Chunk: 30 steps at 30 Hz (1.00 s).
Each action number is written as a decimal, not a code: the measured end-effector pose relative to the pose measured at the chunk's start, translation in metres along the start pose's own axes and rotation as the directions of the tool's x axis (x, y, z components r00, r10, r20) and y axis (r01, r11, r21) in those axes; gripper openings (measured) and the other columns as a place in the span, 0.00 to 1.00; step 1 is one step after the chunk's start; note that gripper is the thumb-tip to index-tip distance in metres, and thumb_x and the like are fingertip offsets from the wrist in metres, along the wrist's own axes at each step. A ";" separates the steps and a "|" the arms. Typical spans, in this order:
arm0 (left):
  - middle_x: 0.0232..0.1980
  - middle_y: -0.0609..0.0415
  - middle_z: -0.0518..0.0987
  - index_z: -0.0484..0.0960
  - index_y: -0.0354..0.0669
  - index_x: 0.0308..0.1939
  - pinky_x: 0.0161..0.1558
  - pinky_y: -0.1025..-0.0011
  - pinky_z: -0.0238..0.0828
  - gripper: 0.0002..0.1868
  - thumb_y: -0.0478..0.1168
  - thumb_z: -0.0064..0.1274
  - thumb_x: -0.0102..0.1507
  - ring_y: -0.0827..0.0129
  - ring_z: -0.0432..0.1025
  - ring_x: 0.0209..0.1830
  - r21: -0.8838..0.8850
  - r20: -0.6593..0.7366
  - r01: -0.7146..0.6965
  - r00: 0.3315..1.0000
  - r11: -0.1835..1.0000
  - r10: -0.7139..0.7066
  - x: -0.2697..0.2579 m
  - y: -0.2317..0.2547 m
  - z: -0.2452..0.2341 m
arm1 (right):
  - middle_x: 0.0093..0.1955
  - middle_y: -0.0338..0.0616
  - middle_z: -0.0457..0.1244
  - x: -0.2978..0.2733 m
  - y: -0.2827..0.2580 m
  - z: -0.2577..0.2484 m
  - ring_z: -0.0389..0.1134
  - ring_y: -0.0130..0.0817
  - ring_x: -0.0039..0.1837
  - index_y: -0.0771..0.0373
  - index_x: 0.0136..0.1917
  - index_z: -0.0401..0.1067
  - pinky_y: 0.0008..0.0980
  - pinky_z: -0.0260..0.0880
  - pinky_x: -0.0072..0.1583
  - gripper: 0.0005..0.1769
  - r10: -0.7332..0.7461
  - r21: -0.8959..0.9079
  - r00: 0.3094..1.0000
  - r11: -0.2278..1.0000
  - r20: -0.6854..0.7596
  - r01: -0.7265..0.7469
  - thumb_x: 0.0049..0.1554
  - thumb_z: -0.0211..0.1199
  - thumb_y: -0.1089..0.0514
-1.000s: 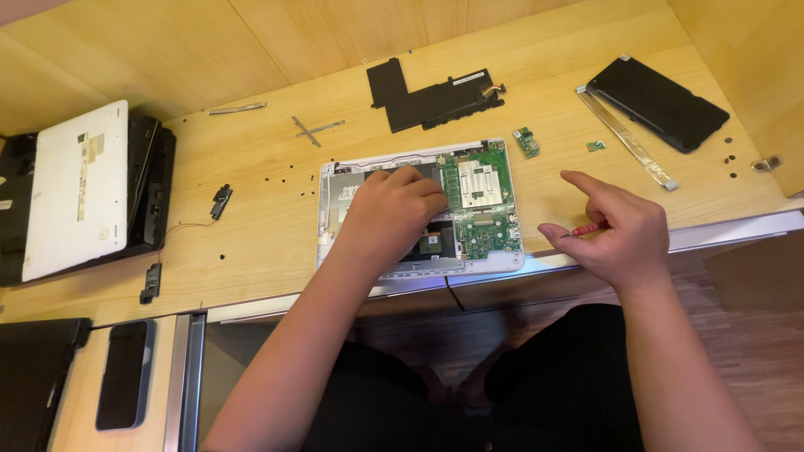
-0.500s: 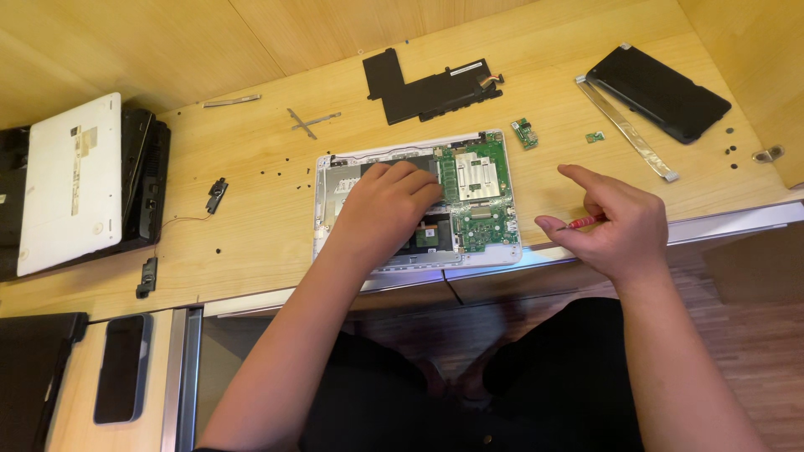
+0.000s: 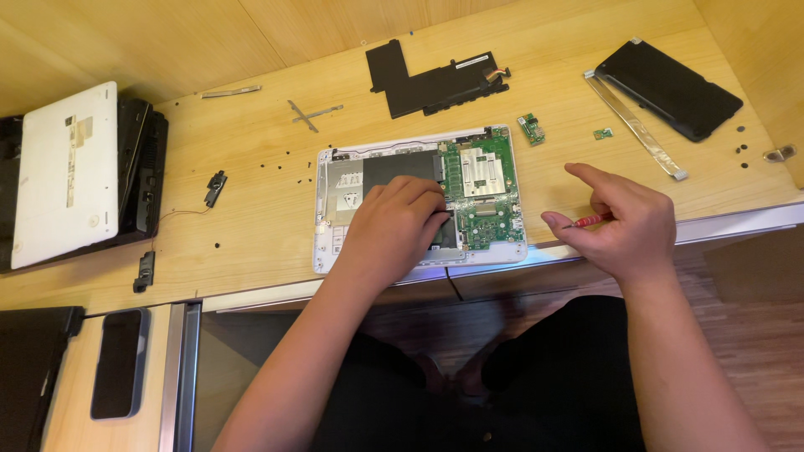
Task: The person disassembles a white laptop by removing screws and detaching internal components. They use a screwdriver to loosen screws, then remove the battery, a small circuit board, and the motherboard, placing each part on the desk.
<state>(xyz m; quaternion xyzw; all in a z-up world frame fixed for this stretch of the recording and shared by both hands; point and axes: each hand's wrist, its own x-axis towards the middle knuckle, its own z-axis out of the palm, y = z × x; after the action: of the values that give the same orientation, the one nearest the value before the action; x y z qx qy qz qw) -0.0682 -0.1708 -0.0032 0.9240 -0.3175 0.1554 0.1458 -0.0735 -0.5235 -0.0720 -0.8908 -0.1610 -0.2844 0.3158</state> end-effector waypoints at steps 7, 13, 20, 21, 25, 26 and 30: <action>0.66 0.57 0.82 0.84 0.48 0.47 0.60 0.51 0.69 0.04 0.42 0.59 0.75 0.54 0.73 0.68 -0.156 0.208 0.256 0.953 0.954 -0.222 0.010 0.006 -0.011 | 0.36 0.38 0.59 0.000 -0.001 -0.002 0.61 0.34 0.39 0.64 0.72 0.88 0.35 0.64 0.48 0.33 0.000 -0.007 1.000 1.000 0.013 0.000 0.59 0.86 0.43; 0.68 0.56 0.82 0.81 0.48 0.47 0.62 0.50 0.67 0.03 0.39 0.54 0.76 0.53 0.73 0.71 -0.216 0.143 0.217 0.971 0.952 -0.189 -0.001 0.001 -0.002 | 0.35 0.39 0.58 -0.001 -0.003 -0.002 0.60 0.34 0.39 0.66 0.71 0.89 0.34 0.63 0.49 0.32 0.006 0.015 1.000 1.000 0.010 -0.006 0.60 0.86 0.47; 0.64 0.47 0.84 0.76 0.42 0.49 0.65 0.50 0.70 0.03 0.31 0.50 0.78 0.47 0.75 0.70 -0.323 0.000 0.061 0.998 0.944 -0.064 -0.014 -0.005 -0.013 | 0.36 0.42 0.60 0.001 -0.004 -0.004 0.61 0.36 0.40 0.67 0.71 0.88 0.36 0.63 0.49 0.31 -0.009 0.010 1.000 1.000 0.019 0.009 0.61 0.85 0.47; 0.64 0.47 0.84 0.76 0.42 0.49 0.65 0.50 0.70 0.03 0.31 0.50 0.78 0.47 0.75 0.70 -0.321 -0.001 0.063 0.998 0.945 -0.066 -0.017 -0.008 -0.012 | 0.36 0.42 0.60 0.000 -0.003 -0.003 0.61 0.36 0.40 0.67 0.71 0.88 0.36 0.63 0.49 0.31 -0.012 0.012 1.000 1.000 0.020 0.011 0.61 0.85 0.47; 0.50 0.55 0.84 0.78 0.48 0.50 0.58 0.57 0.69 0.03 0.35 0.50 0.78 0.55 0.74 0.54 -0.439 0.076 0.315 0.946 0.841 -0.315 -0.021 -0.015 -0.017 | 0.36 0.41 0.59 -0.002 0.002 -0.001 0.62 0.35 0.40 0.68 0.72 0.88 0.34 0.63 0.50 0.31 -0.020 0.022 1.000 1.000 0.016 0.020 0.62 0.87 0.47; 0.50 0.55 0.84 0.77 0.47 0.50 0.57 0.60 0.70 0.03 0.37 0.49 0.79 0.58 0.73 0.53 -0.487 0.103 0.373 0.922 0.790 -0.372 -0.021 -0.014 -0.020 | 0.36 0.41 0.60 -0.003 0.003 0.000 0.63 0.34 0.40 0.68 0.72 0.88 0.34 0.64 0.50 0.32 -0.015 0.022 1.000 1.000 0.020 0.014 0.63 0.87 0.47; 0.53 0.55 0.86 0.80 0.48 0.56 0.59 0.59 0.71 0.05 0.41 0.51 0.79 0.57 0.75 0.57 -0.464 0.069 0.373 0.919 0.803 -0.387 -0.026 -0.017 -0.031 | 0.35 0.40 0.59 -0.001 0.002 -0.001 0.59 0.35 0.40 0.68 0.72 0.89 0.35 0.63 0.50 0.30 -0.011 0.010 1.000 1.000 0.023 0.011 0.63 0.87 0.48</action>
<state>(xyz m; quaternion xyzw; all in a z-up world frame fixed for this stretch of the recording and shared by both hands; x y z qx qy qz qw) -0.0829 -0.1322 0.0126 0.9034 -0.1517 0.0550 0.3974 -0.0739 -0.5252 -0.0732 -0.8914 -0.1710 -0.2752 0.3169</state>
